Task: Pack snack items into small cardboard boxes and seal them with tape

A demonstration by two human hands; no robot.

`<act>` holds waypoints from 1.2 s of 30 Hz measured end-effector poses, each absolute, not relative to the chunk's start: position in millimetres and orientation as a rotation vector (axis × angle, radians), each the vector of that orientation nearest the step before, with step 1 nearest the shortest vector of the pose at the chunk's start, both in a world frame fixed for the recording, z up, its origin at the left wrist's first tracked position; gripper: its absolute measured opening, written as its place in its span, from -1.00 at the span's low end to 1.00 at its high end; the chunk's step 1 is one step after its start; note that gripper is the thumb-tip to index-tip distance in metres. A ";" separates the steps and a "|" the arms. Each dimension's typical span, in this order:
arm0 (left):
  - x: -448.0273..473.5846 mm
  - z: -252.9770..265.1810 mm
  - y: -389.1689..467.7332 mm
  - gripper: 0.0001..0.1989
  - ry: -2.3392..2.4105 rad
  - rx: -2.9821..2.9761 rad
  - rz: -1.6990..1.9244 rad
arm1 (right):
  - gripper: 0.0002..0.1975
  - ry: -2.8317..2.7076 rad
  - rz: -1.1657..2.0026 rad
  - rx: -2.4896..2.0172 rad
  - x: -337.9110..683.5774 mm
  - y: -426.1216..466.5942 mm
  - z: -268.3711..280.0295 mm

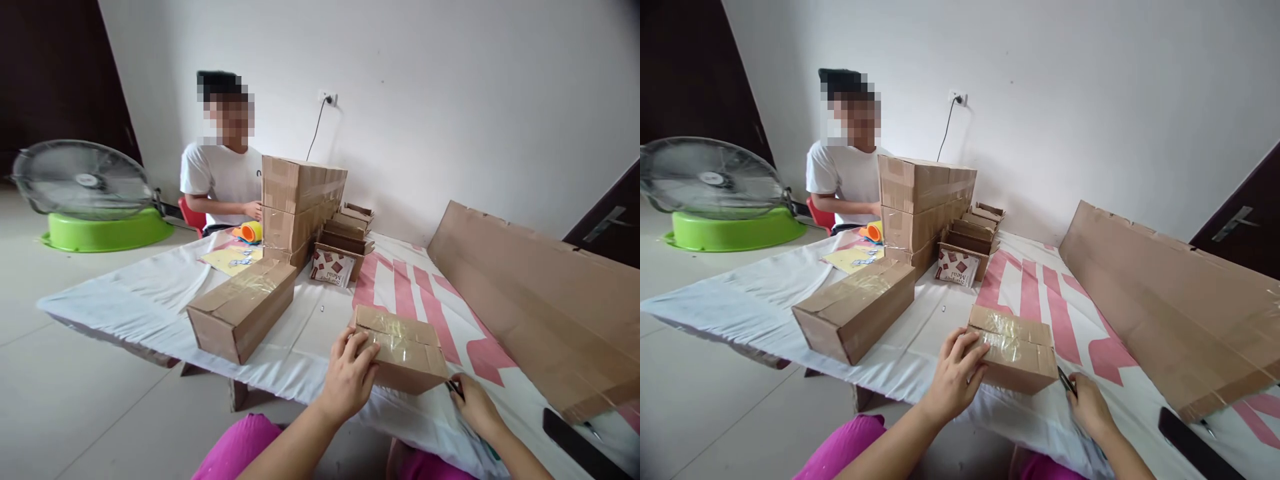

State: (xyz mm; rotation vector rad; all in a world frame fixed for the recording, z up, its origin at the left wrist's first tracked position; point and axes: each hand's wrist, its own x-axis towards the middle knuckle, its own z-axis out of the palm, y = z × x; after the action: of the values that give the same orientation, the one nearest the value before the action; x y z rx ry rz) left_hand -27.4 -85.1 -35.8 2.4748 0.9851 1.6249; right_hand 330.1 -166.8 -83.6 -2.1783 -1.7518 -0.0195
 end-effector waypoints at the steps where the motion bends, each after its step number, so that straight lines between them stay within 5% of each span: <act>1: -27.0 -35.6 -85.1 -0.66 0.977 2.463 1.629 | -0.66 -1.726 -0.002 -2.192 328.8 -163.5 -81.6; 8: -28.4 -34.0 -87.0 -0.68 0.934 2.410 1.623 | -0.67 -1.719 0.064 -2.133 334.5 -134.3 -49.4; 13: -28.2 -36.2 -87.3 -0.66 0.937 2.380 1.654 | -0.52 -1.557 -0.249 -1.855 300.7 -121.7 24.8; 18: -25.7 -37.7 -85.7 -0.64 0.959 2.355 1.662 | -0.51 -2.370 -0.345 -1.607 206.5 -118.3 86.2; 24: -25.3 -35.7 -84.9 -0.63 0.930 2.358 1.672 | -0.47 -2.683 -0.825 -1.560 138.9 -101.3 87.3; 36: -25.7 -34.7 -81.7 -0.68 0.981 2.398 1.598 | -0.42 -2.783 -0.995 -1.873 188.4 -121.3 98.4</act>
State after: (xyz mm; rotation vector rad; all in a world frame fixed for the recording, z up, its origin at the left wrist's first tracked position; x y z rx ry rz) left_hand -25.7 -81.7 -34.7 2.3976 0.9809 1.5985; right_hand 188.4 -121.3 98.4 -1.8734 -2.7834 -0.9945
